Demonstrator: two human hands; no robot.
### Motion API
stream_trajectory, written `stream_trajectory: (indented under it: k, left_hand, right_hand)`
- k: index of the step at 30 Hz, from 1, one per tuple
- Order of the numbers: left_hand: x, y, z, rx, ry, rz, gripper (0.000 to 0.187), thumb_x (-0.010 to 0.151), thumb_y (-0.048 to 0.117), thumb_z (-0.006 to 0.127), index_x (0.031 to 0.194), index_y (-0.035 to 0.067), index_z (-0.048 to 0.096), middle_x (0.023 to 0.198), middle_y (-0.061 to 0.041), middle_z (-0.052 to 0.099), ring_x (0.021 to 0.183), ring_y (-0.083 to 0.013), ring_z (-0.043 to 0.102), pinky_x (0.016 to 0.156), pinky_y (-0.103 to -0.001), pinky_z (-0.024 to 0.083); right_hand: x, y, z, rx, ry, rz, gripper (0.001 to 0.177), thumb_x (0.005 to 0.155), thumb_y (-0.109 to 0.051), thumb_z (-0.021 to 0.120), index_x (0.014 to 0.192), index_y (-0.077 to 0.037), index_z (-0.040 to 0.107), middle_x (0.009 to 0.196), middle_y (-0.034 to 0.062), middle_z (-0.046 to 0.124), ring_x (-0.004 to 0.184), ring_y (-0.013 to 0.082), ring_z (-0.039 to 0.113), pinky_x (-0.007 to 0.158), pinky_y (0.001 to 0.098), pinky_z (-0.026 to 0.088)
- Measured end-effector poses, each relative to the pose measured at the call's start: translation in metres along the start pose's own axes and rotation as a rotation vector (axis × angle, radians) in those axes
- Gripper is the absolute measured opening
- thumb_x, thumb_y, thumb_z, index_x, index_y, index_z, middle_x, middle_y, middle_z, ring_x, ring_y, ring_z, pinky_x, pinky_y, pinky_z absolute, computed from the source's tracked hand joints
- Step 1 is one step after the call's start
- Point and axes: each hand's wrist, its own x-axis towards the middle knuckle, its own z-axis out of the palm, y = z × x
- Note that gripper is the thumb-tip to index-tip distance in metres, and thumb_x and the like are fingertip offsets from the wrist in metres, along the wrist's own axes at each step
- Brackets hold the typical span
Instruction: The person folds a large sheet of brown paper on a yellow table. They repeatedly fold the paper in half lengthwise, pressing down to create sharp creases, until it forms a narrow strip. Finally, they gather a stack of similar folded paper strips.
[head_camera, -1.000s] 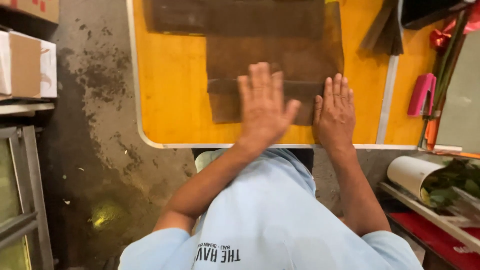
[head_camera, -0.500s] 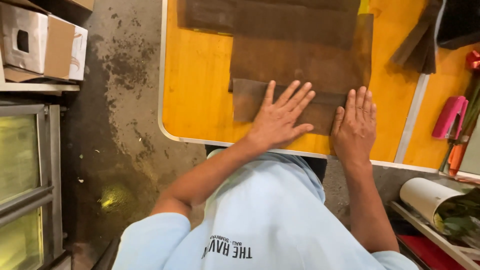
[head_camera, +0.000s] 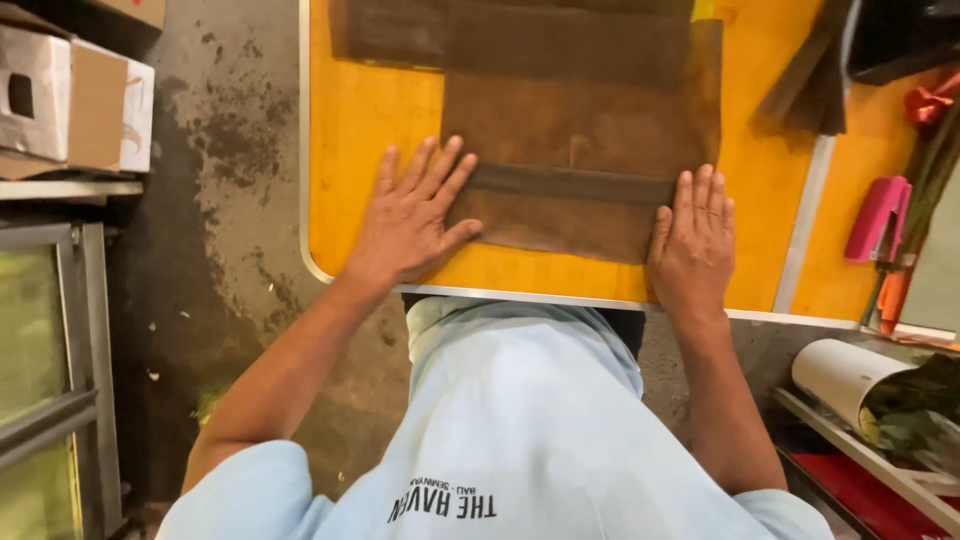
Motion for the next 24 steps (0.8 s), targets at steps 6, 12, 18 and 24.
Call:
stream_trajectory:
  k: [6,12,18,24]
  left_hand:
    - [0.011,0.028,-0.019,-0.034,0.085,-0.199,0.096,0.103,0.074,0.033,0.164,0.000,0.027,0.169,-0.027,0.024,0.155,-0.0465,0.019,0.121,-0.069,0.007]
    - [0.056,0.145,0.035,-0.146,0.211,0.095,0.090,0.098,0.077,0.035,0.158,0.009,0.041,0.164,-0.015,0.039,0.156,-0.0346,0.029,0.127,-0.062,0.009]
    - [0.045,0.113,0.040,-0.096,0.024,-0.025,0.082,0.101,0.070,0.038,0.162,0.016,0.035,0.169,-0.008,0.033,0.157,-0.0309,0.024,0.120,-0.074,0.002]
    - [0.023,0.086,0.023,-0.045,0.071,-0.057,0.072,0.104,0.067,0.034,0.162,0.024,0.038,0.171,-0.005,0.028,0.158,-0.0328,0.019,0.119,-0.075,0.003]
  right_hand:
    - [-0.001,0.001,0.003,-0.023,0.039,-0.027,0.051,0.116,-0.024,0.043,0.158,0.003,0.048,0.163,0.0261,0.041,0.152,0.0377,0.035,0.123,0.0473,0.022]
    - [-0.002,0.001,0.009,-0.020,0.055,-0.003,0.050,0.116,-0.025,0.044,0.158,0.002,0.049,0.163,0.0244,0.041,0.152,0.0364,0.034,0.124,0.0469,0.021]
    - [-0.003,0.003,0.004,-0.001,0.007,0.037,0.051,0.117,-0.028,0.039,0.161,-0.003,0.045,0.166,0.0202,0.037,0.155,0.0332,0.030,0.125,0.0463,0.016]
    - [0.010,-0.024,-0.014,-0.051,0.014,0.086,0.054,0.110,-0.013,0.049,0.163,-0.002,0.045,0.170,0.0232,0.028,0.158,0.0352,0.018,0.123,0.0564,0.000]
